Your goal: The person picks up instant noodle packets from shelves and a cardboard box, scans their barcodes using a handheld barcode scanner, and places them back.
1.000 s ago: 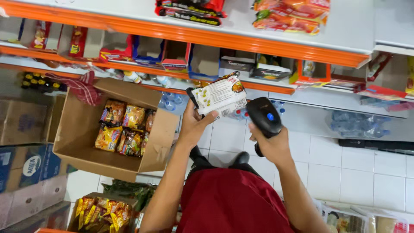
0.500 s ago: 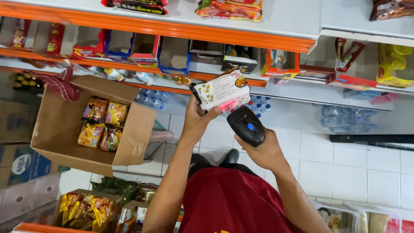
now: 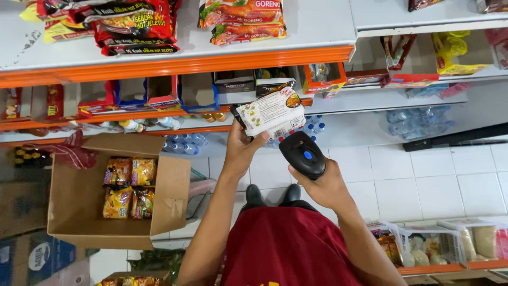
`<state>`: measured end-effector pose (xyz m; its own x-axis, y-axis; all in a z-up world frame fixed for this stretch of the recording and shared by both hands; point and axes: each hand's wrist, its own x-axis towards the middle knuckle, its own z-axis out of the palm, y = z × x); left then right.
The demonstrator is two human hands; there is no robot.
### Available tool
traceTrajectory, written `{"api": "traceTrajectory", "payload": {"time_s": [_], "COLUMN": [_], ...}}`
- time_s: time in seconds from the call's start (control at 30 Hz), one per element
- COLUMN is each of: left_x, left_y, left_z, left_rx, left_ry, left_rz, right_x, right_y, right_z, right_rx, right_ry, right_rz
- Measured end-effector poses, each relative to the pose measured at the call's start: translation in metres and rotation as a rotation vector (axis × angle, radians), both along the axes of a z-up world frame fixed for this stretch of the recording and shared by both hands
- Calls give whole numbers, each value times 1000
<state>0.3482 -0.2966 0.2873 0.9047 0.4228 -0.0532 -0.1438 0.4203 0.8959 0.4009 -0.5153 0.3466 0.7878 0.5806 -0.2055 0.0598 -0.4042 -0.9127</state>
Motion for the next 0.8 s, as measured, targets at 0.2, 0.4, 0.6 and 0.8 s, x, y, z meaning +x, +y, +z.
{"api": "traceTrajectory", "payload": {"time_s": [0.2,0.4,0.6,0.8], "left_x": [7,28,45,88], "left_y": [8,-37,-75,-102], "left_z": [-4,41,97,109], "left_rx": [-27,253,836,1310], "left_ry": [41,158,-158,-388], "left_rz": [-65,-75,-108,-126], "right_x": [-3,6,36,93], "right_y": [8,2,-9,-42], "right_z": [-4,-10,-31,-39], "right_rx": [74,177,663,1071], "right_ry": [-128,3,-60,130], "right_rz": [-280,-566,-535,-719]}}
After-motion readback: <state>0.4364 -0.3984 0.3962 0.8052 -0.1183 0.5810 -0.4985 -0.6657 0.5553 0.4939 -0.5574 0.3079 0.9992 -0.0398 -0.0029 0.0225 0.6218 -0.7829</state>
